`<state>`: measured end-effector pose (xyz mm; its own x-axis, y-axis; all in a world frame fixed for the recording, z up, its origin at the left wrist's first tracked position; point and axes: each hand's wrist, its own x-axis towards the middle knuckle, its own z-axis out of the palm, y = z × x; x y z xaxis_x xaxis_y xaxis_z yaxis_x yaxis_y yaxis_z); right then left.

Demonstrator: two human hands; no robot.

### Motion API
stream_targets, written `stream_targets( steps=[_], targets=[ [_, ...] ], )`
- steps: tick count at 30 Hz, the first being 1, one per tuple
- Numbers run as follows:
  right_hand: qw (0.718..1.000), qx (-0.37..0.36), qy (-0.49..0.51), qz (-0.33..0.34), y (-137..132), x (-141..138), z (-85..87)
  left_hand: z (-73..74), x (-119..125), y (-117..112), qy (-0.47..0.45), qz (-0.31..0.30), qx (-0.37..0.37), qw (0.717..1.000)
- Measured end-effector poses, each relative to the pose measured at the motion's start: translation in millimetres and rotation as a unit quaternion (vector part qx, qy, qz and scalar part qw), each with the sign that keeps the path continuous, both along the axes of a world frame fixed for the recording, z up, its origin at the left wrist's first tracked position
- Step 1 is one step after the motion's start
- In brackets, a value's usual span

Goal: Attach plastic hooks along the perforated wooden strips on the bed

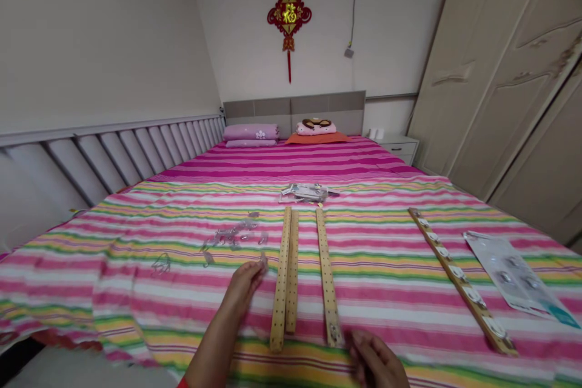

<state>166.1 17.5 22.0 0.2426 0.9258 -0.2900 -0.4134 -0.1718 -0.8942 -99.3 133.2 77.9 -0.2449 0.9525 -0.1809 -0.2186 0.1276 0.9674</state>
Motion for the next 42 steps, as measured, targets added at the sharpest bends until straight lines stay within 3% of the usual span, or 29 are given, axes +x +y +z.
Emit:
stream_targets(
  steps=[2,5,10,13,17,22,29,33,38,42],
  targets=[
    [0.999,0.020,-0.032,0.000,2,-1,9.5,4.6,4,-11,-0.188,-0.022,-0.037,0.981],
    [0.995,0.057,-0.072,0.034,9,-6,27.8,8.5,12,-23,-0.287,-0.046,-0.035,0.956],
    [0.977,0.097,-0.101,0.160,33,-27,55.0,-2.8,17,-22,-0.313,-0.075,-0.012,0.947],
    [0.974,0.099,-0.100,0.176,44,-43,62.8,-8.7,17,-18,-0.294,-0.055,0.016,0.954],
    [0.971,0.094,-0.085,0.203,50,-59,68.3,0.3,30,-28,-0.193,-0.064,0.074,0.976],
    [0.980,0.128,-0.058,0.141,46,-60,78.3,18.8,62,-59,-0.131,-0.148,0.075,0.977],
    [0.984,0.146,-0.092,0.053,29,-34,80.8,22.0,83,-77,0.018,-0.127,0.145,0.981],
    [0.978,0.157,-0.138,0.015,16,-25,77.5,27.7,92,-79,0.062,-0.095,0.114,0.987],
    [0.951,0.226,-0.210,-0.002,7,-27,66.6,37.4,114,-87,0.016,-0.093,0.086,0.992],
    [0.936,0.258,-0.237,-0.028,3,-21,71.8,42.8,130,-97,-0.141,-0.138,0.010,0.980]
  ],
)
